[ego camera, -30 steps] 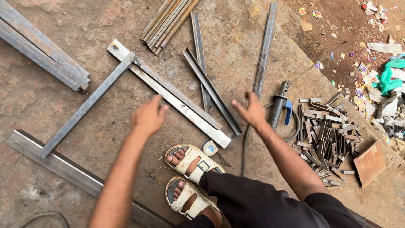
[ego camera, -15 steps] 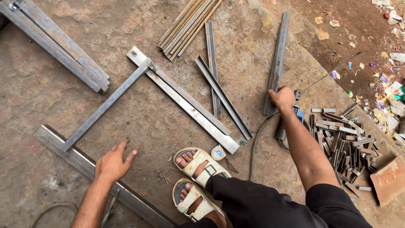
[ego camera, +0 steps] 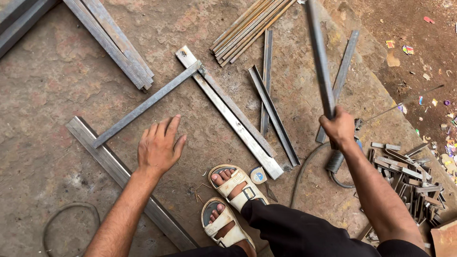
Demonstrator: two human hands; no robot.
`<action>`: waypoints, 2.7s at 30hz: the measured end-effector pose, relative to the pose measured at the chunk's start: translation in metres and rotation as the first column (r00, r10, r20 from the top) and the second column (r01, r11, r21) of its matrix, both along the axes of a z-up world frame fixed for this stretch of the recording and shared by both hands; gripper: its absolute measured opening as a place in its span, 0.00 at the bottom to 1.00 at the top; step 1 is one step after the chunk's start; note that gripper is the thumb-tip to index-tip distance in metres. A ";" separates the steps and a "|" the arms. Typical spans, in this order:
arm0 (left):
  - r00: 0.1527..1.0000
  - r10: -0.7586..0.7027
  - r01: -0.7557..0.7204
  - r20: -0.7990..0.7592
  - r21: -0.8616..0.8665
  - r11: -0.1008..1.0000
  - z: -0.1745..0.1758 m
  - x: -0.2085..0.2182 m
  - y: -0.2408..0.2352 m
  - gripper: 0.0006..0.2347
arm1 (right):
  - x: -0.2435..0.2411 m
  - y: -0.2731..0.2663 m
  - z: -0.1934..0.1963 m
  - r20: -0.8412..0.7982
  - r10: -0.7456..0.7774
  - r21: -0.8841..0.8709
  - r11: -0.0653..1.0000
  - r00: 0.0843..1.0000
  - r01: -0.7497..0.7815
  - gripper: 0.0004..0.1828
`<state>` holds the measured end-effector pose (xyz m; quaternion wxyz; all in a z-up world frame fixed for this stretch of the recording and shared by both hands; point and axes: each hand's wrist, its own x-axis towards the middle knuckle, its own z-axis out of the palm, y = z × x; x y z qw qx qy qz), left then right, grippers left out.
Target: The person aligns metal bars on the floor and welds the joints together using a welding tool.
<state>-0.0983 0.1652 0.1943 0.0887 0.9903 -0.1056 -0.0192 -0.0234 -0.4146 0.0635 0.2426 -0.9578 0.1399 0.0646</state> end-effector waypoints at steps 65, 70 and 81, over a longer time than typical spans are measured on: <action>0.878 0.468 -0.413 -0.096 0.341 0.845 -0.209 0.053 0.142 0.46 | -0.027 0.235 0.101 -0.084 0.736 -0.369 0.603 0.672 -0.707 0.38; 0.876 0.473 -0.416 -0.096 0.350 0.840 -0.214 0.054 0.137 0.47 | -0.026 0.231 0.098 -0.116 0.723 -0.346 0.613 0.681 -0.710 0.38; 0.824 0.550 -0.486 -0.138 0.327 0.810 -0.190 0.049 0.118 0.49 | -0.029 0.228 0.100 -0.056 0.726 -0.343 0.631 0.685 -0.696 0.39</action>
